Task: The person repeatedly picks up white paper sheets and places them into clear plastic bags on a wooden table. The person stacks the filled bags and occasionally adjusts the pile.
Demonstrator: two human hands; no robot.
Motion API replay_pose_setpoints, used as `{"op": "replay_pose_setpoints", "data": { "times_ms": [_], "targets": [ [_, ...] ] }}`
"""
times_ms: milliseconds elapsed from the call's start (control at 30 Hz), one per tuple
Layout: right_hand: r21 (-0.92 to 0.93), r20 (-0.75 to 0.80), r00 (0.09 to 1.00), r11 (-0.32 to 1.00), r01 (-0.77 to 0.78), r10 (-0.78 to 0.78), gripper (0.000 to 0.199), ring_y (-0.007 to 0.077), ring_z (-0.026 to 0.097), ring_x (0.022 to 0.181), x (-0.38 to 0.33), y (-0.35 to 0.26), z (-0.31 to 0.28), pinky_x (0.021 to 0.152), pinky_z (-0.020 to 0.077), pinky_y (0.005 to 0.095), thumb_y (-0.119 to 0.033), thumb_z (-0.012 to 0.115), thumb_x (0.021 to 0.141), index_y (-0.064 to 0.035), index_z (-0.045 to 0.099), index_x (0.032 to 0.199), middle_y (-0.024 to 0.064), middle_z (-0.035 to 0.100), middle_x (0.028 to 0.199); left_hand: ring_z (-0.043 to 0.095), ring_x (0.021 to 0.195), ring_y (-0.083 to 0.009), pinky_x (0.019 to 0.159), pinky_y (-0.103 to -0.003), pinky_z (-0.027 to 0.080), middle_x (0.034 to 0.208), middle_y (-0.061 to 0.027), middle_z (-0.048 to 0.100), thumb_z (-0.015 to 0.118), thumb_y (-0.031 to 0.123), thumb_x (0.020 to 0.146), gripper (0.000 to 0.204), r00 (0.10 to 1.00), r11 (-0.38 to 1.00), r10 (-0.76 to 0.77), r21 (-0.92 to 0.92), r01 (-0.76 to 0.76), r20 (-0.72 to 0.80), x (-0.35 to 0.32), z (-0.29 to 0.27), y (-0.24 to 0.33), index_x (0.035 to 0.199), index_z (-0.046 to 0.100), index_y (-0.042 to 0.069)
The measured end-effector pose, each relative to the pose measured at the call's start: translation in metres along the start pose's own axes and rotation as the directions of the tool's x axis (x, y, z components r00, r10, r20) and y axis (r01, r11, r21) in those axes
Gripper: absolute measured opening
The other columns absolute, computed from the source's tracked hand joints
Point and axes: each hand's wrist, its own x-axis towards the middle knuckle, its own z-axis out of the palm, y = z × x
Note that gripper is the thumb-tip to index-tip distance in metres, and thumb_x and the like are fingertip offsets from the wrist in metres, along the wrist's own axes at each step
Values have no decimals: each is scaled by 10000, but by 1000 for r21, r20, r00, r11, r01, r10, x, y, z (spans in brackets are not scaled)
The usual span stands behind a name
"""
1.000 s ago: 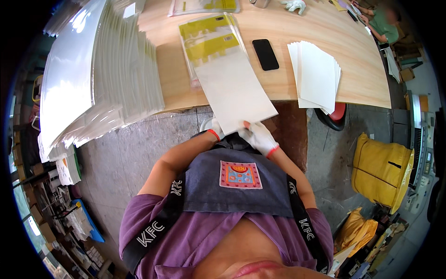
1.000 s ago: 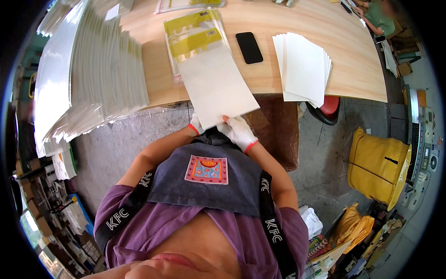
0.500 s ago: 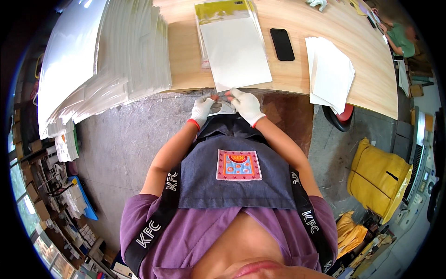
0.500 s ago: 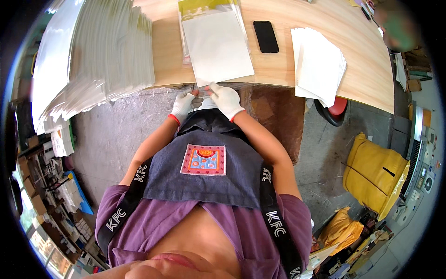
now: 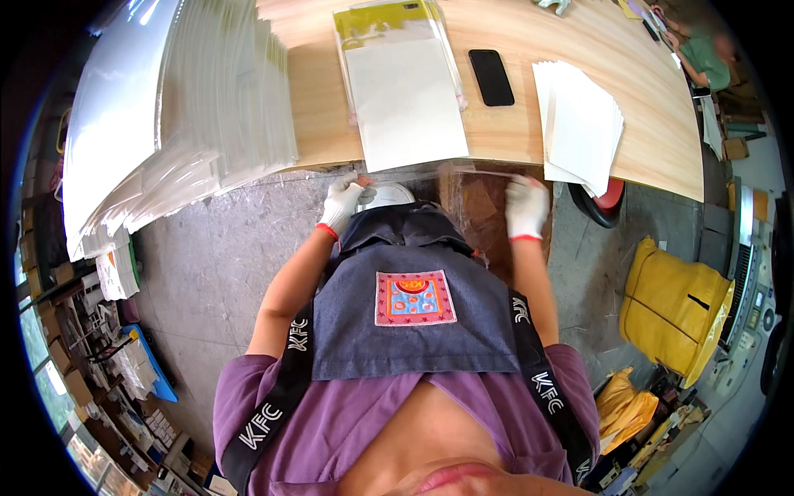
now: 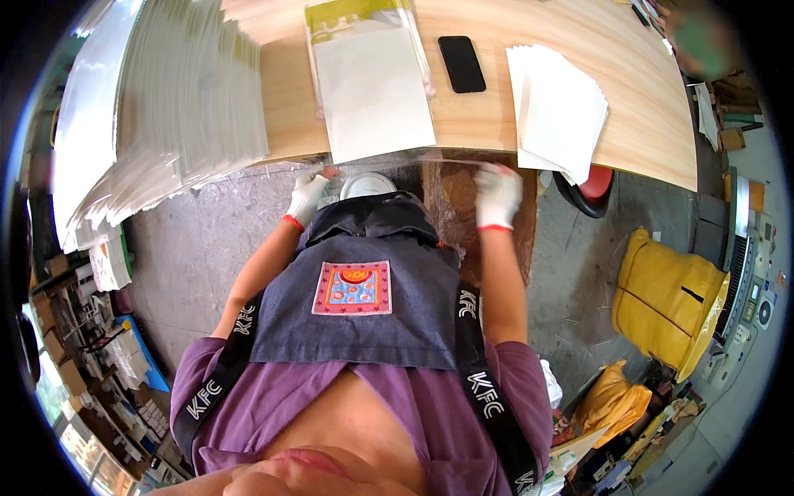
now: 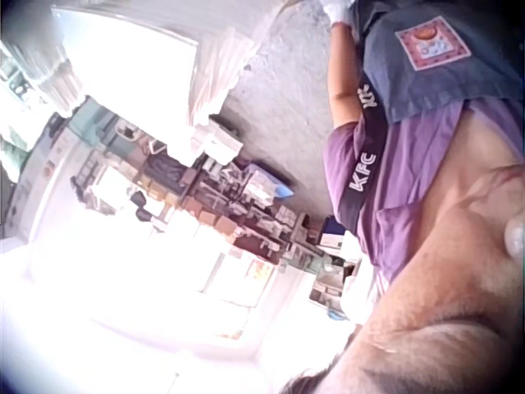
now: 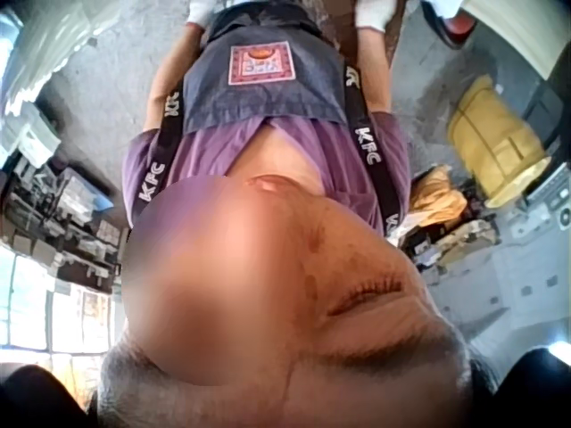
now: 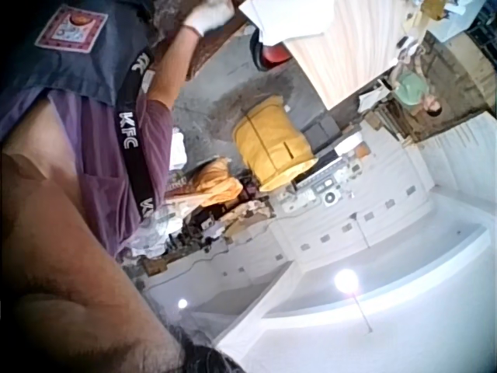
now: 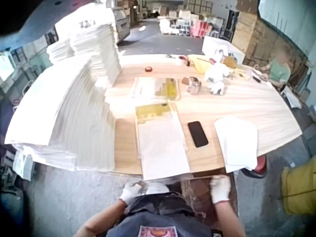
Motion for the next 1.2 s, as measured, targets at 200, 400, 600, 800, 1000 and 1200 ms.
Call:
{"op": "replay_pose_setpoints", "data": {
  "times_ms": [200, 400, 600, 800, 1000, 1200],
  "targets": [
    [-706, 259, 946, -629, 325, 198, 203, 260, 591, 803, -56, 2, -101, 690, 476, 364, -230, 471, 828, -81, 601, 876, 121, 610, 817, 610, 675, -215, 608, -315, 495, 1018, -90, 613, 600, 57, 801, 137, 803, 574, 591, 740, -351, -78, -10, -20, -1, 938, 604, 68],
    [-556, 770, 636, -540, 631, -49, 386, 259, 520, 1033, -48, 36, 72, 907, 385, 388, -253, 640, 701, -162, 544, 1063, 101, 569, 1038, 597, 724, -280, 534, -376, 490, 1010, -54, 607, 672, 54, 696, 126, 362, -212, 767, 742, -636, 530, -9, 3, 28, 762, 566, 72],
    [-667, 701, 710, -414, 620, -67, 242, 280, 568, 883, -1, 58, 93, 777, 439, 406, -237, 654, 702, -135, 596, 913, 54, 601, 900, 561, 671, -259, 598, -332, 464, 805, -75, 598, 674, 42, 701, 80, 452, 28, 818, 758, -651, 357, 4, 0, 26, 688, 598, 64],
    [-898, 392, 860, -339, 280, -327, 222, 373, 591, 784, 0, 62, 86, 696, 458, 455, -277, 553, 800, -87, 601, 902, 150, 629, 856, 575, 837, -175, 697, -307, 502, 904, -60, 582, 556, 19, 828, 185, 943, 966, 189, -123, -229, -275, 17, 4, -2, 1008, 523, 48],
    [-665, -76, 893, 645, -377, 444, 473, 53, 400, 434, -23, 45, 80, 364, 283, 203, -507, 415, 914, -51, 542, 932, 48, 586, 701, 552, 987, -163, 782, -292, 496, 1140, -100, 531, 493, -18, 839, 361, 960, 923, 277, -266, -278, -41, -10, 3, 43, 1199, 471, -30],
    [-447, 363, 858, 875, -183, 364, 229, 43, 456, 461, -54, 55, 167, 372, 313, 181, -272, 533, 915, -56, 580, 975, -30, 573, 699, 535, 747, -107, 709, -231, 432, 828, -13, 565, 609, 63, 822, 385, 801, 465, 572, 735, -493, 175, -169, 37, 214, 1186, 511, -10]
  ]
}}
